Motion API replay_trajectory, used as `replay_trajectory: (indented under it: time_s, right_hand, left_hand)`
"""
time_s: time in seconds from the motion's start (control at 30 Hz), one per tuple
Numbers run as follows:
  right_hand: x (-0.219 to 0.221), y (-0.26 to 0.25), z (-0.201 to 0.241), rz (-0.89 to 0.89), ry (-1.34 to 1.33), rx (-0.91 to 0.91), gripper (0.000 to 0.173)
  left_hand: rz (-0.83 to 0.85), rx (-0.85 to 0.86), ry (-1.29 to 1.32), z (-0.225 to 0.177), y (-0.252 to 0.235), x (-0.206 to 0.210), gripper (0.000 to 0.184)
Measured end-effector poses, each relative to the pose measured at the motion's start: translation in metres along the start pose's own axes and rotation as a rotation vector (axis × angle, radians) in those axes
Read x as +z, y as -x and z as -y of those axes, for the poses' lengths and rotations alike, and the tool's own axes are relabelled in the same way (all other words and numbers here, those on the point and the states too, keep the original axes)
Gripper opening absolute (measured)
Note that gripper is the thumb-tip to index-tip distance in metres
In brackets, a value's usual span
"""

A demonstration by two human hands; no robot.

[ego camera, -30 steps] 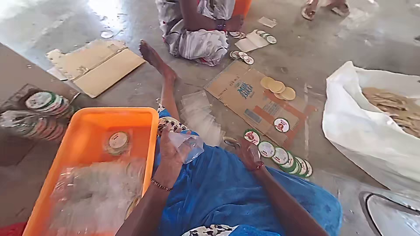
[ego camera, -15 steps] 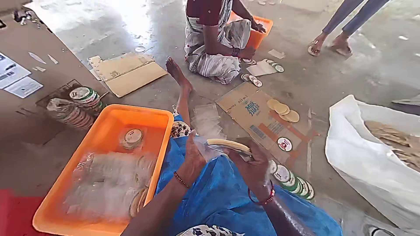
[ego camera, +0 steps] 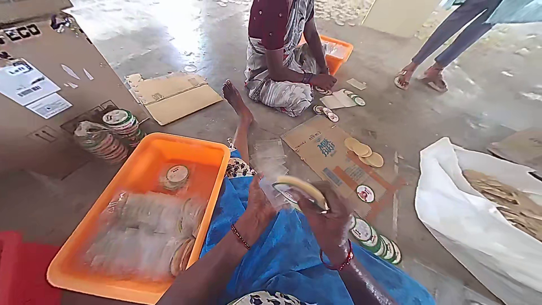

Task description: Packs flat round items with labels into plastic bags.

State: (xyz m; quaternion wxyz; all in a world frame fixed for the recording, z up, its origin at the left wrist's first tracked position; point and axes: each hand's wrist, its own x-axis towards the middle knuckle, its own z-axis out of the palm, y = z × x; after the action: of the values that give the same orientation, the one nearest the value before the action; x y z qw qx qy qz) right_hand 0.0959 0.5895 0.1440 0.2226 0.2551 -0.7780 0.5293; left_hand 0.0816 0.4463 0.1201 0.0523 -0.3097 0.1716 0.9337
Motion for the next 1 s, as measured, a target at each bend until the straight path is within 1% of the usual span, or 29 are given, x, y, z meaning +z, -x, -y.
replay_trajectory:
  time_s: [0.07, 0.13, 0.23, 0.3, 0.37, 0.4, 0.5, 0.6, 0.73, 0.87, 0.93, 1.0]
  right_hand:
    - [-0.014, -0.006, 0.012, -0.025, -0.014, 0.125, 0.027]
    - [-0.034, -0.013, 0.023, 0.037, 0.003, 0.221, 0.027]
    - [-0.060, -0.018, 0.035, 0.223, 0.099, 0.258, 0.031]
    - [-0.066, -0.020, 0.039, 0.325, 0.187, 0.275, 0.032]
    - [-0.066, -0.022, 0.040, 0.388, 0.304, 0.279, 0.031]
    - [-0.065, -0.024, 0.040, 0.397, 0.332, 0.252, 0.028]
    - [-0.065, -0.027, 0.043, 0.332, 0.326, 0.072, 0.024]
    - [-0.061, -0.029, 0.047, 0.210, 0.296, -0.014, 0.023]
    - [-0.044, -0.019, 0.032, 0.070, 0.145, -0.029, 0.021]
    - [-0.027, -0.010, 0.021, -0.092, -0.056, -0.062, 0.024]
    - [-0.026, -0.010, 0.022, -0.176, -0.149, -0.052, 0.030]
    - [-0.037, -0.008, 0.020, -0.218, -0.203, 0.018, 0.037]
  left_hand:
    - [-0.063, 0.006, -0.073, -0.003, -0.002, -0.003, 0.049]
    - [-0.123, 0.027, -0.126, -0.007, -0.002, -0.004, 0.054]
    - [-0.122, 0.110, -0.155, -0.009, 0.000, -0.005, 0.049]
    - [-0.091, 0.167, -0.151, -0.007, 0.001, -0.003, 0.047]
    - [-0.079, 0.222, -0.154, -0.001, 0.003, 0.000, 0.042]
    - [-0.053, 0.247, -0.150, 0.001, 0.003, 0.001, 0.040]
    - [0.002, 0.305, -0.172, 0.008, 0.003, -0.001, 0.039]
    - [0.000, 0.271, -0.183, 0.008, 0.006, -0.003, 0.039]
    - [-0.032, 0.209, -0.184, 0.011, 0.007, -0.001, 0.042]
    - [-0.090, 0.076, -0.207, 0.012, 0.008, -0.001, 0.054]
    - [-0.107, 0.035, -0.189, 0.011, 0.007, -0.002, 0.056]
    - [-0.113, 0.032, -0.195, 0.005, 0.005, -0.006, 0.058]
